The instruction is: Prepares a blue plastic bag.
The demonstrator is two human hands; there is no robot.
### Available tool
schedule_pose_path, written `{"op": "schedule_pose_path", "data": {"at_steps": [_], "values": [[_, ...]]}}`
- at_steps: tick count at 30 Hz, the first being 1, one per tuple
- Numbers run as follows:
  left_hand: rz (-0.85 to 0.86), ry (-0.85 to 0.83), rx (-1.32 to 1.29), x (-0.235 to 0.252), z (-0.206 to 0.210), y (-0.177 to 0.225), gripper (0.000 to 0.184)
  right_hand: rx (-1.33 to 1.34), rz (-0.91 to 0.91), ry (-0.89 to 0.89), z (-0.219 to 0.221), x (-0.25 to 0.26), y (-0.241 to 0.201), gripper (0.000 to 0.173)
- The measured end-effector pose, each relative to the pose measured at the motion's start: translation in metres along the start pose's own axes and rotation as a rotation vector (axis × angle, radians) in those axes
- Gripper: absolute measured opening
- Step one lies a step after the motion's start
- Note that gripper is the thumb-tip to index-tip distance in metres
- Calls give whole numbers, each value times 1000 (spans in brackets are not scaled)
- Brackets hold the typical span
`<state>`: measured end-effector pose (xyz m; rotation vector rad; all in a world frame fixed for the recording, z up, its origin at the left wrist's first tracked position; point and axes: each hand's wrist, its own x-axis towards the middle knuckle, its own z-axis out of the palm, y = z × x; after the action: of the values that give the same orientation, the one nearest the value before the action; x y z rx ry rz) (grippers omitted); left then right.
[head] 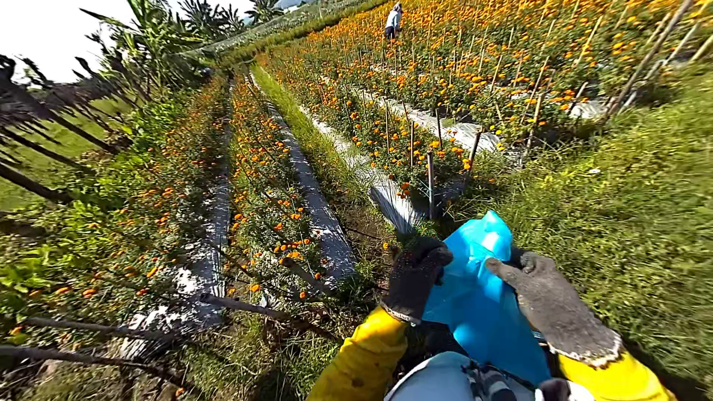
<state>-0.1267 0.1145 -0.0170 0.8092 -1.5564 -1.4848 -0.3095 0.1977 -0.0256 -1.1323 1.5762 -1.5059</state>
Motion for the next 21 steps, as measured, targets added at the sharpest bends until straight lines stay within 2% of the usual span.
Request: {"op": "schedule_pose_path", "data": {"at_steps": [2, 4, 5, 9, 14, 17, 21], "values": [[-19, -80, -11, 1, -5, 3, 20, -5, -7, 14, 1, 0, -7, 19], [-56, -255, -56, 2, -7, 1, 44, -14, -21, 30, 7, -3, -13, 18], [-76, -309, -66, 2, -7, -1, 48, -30, -16, 48, 13, -6, -16, 17], [-128, -288, 24, -3, -14, 1, 17, -80, 18, 2, 33, -15, -19, 14], [-55, -237, 69, -1, -54, 5, 14, 34, 131, 81, 64, -18, -27, 15], [2, -188, 136, -1, -85, 7, 15, 234, 85, 79, 91, -18, -32, 10], [30, -135, 178, -10, -118, 5, 15, 310, 73, 38, 122, -23, -29, 13]]}}
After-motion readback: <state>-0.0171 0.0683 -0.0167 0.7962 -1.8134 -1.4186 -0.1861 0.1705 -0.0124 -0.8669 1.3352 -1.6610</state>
